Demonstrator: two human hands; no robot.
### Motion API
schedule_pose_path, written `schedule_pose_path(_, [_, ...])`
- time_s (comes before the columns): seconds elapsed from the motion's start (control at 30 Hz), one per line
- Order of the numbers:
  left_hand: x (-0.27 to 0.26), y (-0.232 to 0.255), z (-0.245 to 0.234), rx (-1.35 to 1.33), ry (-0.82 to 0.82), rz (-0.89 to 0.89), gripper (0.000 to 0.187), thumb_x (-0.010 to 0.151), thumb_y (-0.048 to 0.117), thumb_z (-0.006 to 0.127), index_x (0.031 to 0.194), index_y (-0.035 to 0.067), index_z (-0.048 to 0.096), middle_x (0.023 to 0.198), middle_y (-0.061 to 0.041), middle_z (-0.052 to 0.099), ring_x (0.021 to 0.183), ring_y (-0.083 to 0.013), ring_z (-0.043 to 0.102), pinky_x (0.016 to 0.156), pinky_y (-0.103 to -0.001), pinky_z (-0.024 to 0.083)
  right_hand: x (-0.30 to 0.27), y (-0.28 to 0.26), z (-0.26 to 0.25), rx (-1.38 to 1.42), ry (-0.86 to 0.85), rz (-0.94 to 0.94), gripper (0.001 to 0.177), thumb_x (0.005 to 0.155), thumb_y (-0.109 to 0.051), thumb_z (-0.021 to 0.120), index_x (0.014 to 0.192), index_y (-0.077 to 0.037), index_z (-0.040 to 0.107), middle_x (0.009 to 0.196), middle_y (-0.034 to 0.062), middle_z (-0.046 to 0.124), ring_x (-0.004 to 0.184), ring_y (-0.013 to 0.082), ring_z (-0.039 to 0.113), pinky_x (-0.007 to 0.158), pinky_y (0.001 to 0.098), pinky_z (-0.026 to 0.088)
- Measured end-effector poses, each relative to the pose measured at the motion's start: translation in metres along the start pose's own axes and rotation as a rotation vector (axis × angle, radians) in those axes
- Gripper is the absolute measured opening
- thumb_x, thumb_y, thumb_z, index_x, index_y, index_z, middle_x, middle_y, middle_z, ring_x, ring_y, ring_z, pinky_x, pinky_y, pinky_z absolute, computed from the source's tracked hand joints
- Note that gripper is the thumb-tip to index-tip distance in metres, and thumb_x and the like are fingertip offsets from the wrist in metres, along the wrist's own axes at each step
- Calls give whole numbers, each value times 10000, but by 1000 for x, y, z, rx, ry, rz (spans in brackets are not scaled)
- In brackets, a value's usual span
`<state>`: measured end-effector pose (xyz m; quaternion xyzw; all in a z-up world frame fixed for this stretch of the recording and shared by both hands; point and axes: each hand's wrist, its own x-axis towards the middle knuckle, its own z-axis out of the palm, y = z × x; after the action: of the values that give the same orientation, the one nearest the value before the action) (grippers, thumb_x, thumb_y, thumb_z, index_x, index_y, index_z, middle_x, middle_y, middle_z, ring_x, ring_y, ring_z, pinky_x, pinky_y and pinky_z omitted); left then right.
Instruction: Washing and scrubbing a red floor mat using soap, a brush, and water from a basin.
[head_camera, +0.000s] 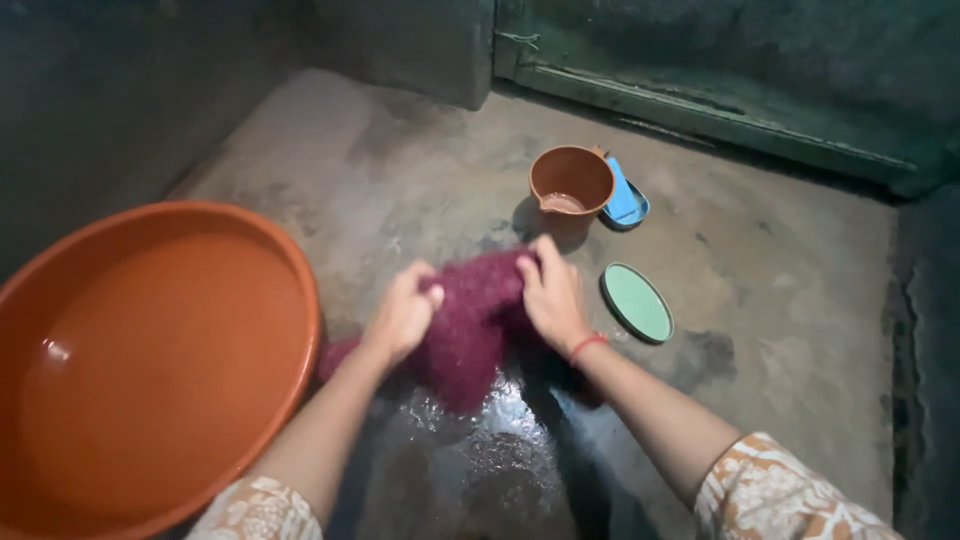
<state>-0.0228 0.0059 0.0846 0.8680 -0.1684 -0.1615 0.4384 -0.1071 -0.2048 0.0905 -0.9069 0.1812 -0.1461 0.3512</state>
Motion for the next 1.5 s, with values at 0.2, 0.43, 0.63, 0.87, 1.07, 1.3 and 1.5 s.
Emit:
schedule_pose_path(0.2, [24,25,17,-664,160,143,147,909,70,641,1030,-9,669,875,-53,659,800,-169,577,731,-342,473,6,-36,14,603,449,-169,85,1052,-115,550,1094,-46,577,986,214,697,935,446,667,837,462,523])
schedule_pose_path(0.43, [9,-4,25,-35,-112,-93,420,774,218,790,1136,33,686,1039,-102,739,999,-241,715,908,-377,544,-4,32,6,-45,-50,-197,186,981,-133,635,1080,-11,535,1042,246,645,1038,466,603,836,508,474])
schedule_pose_path(0.63, [22,23,34,313,-356,-261,1326,576,394,987,1604,361,150,1671,-104,122,1554,-412,120,1220,-637,184,18,32,12,56,-424,-12,786,714,-291,772,1393,-170,396,1363,205,566,1172,372,661,1009,463,533])
schedule_pose_path(0.87, [27,26,44,449,-532,-313,1431,561,328,1010,1593,522,37,1732,48,6,1531,-426,216,1187,-726,249,9,-2,31,-575,-913,126,1387,603,-489,918,1637,-425,-4,1716,99,-212,1489,529,197,1055,753,348])
schedule_pose_path(1.07, [35,-1,57,554,-488,-248,1129,760,274,891,1577,505,146,1642,23,239,1440,-385,408,1099,-730,368,16,5,52,-728,-870,101,1358,593,-727,841,1636,-376,45,1717,152,-112,1457,501,300,999,726,434])
schedule_pose_path(1.3, [57,-9,59,633,-572,-242,1000,869,332,802,1592,445,121,1556,-107,329,1373,-403,477,1102,-607,443,31,45,70,-761,-688,-278,1216,674,-923,621,1606,-232,255,1566,369,234,1225,595,510,914,546,550])
schedule_pose_path(1.5, [62,-23,62,521,-565,-193,969,868,292,801,1588,413,164,1570,-139,325,1337,-444,508,1095,-560,469,40,40,65,-749,-782,-247,1222,675,-877,632,1612,-194,246,1589,387,231,1164,538,602,954,510,550])
